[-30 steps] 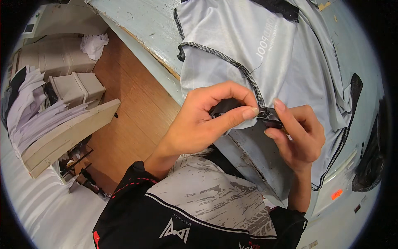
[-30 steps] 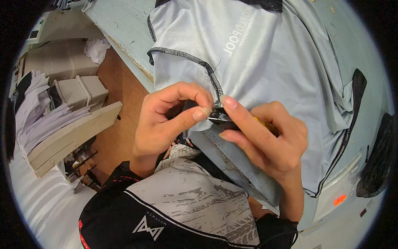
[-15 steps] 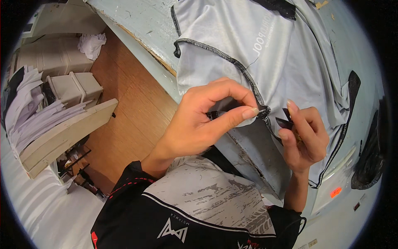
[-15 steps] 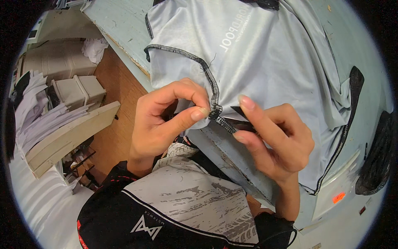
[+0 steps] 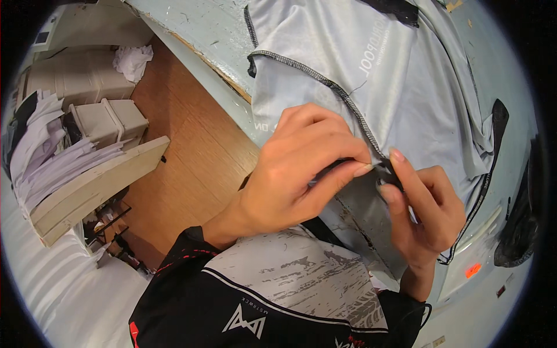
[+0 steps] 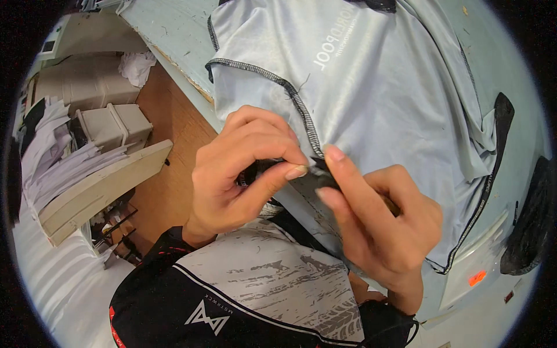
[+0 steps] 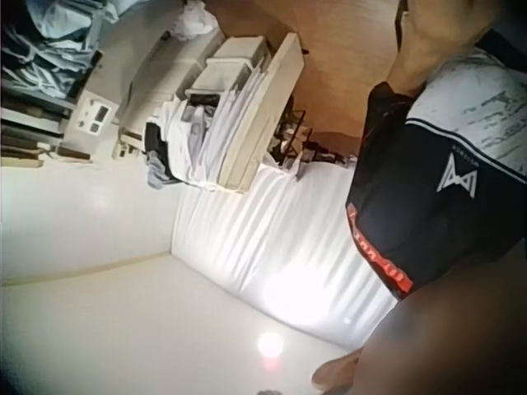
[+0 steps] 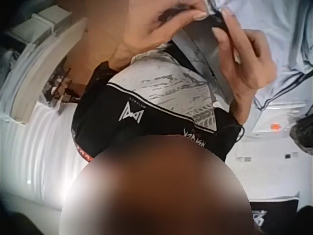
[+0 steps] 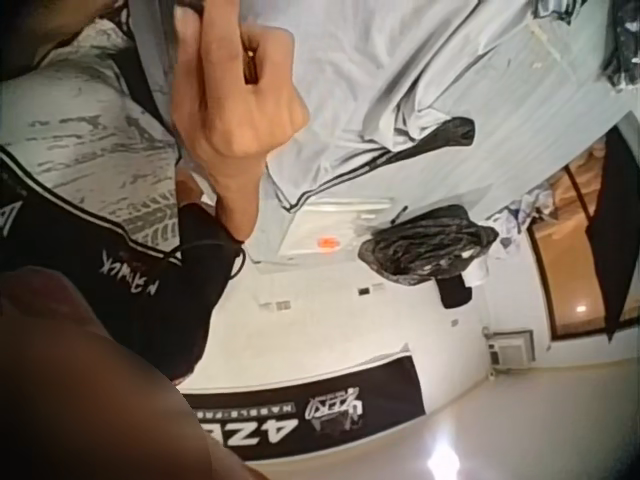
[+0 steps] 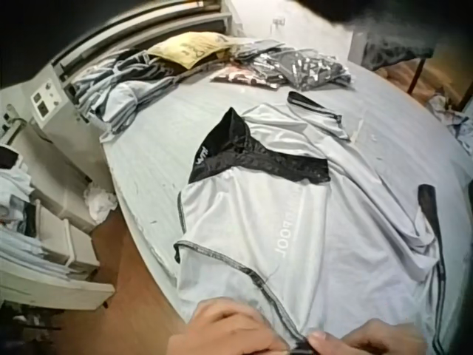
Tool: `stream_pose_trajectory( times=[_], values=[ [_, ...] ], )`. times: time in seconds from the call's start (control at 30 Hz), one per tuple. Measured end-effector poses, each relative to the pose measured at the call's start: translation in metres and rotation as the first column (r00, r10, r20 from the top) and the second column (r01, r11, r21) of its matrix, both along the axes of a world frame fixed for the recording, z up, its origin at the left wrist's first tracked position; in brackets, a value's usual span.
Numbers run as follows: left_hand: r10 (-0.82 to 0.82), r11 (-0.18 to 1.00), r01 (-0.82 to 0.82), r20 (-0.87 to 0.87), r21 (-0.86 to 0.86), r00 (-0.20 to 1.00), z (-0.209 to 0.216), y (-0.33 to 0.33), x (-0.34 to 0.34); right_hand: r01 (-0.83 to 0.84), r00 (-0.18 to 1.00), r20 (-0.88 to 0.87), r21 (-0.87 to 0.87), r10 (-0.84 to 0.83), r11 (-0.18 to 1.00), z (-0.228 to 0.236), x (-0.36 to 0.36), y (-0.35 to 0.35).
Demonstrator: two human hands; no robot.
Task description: Trimming loose threads from a sports jersey using thread nippers and inspecting the garment.
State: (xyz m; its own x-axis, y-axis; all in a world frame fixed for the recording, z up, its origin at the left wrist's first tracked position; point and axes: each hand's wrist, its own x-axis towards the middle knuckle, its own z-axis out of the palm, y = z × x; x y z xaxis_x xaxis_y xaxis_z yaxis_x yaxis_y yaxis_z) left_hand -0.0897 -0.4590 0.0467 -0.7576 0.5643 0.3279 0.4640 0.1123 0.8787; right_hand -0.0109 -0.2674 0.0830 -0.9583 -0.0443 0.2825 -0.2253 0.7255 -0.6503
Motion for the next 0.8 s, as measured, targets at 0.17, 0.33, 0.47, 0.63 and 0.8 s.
stream_pose_trajectory(
  times=[0.17, 0.33, 0.47, 0.63, 0.8],
  values=[
    [0.028, 1.0, -0.028, -0.039, -0.009, 0.999, 0.0, -0.001, 0.0, 0.154, 0.987, -0.059, 0.052, -0.151, 0.987, 0.001, 0.0, 0.002],
    [0.035, 0.999, -0.037, -0.054, -0.039, 0.998, 0.0, -0.004, 0.001, 0.111, 0.993, 0.054, -0.059, -0.108, 0.992, 0.004, 0.002, 0.008],
    [-0.031, 0.988, 0.017, -0.093, -0.15, 0.995, 0.002, -0.014, 0.005, 0.142, 0.979, 0.171, -0.185, -0.11, 0.972, -0.006, -0.002, 0.011],
    [-0.008, 0.934, -0.001, -0.023, -0.358, 1.0, -0.003, -0.032, 0.005, 0.203, 0.936, 0.34, -0.301, -0.094, 0.932, -0.037, 0.005, 0.012],
    [0.29, 0.913, -0.309, -0.107, -0.267, 0.951, -0.017, -0.009, -0.019, 0.214, 0.948, 0.292, -0.281, -0.129, 0.935, -0.037, 0.001, 0.006]
  ],
)
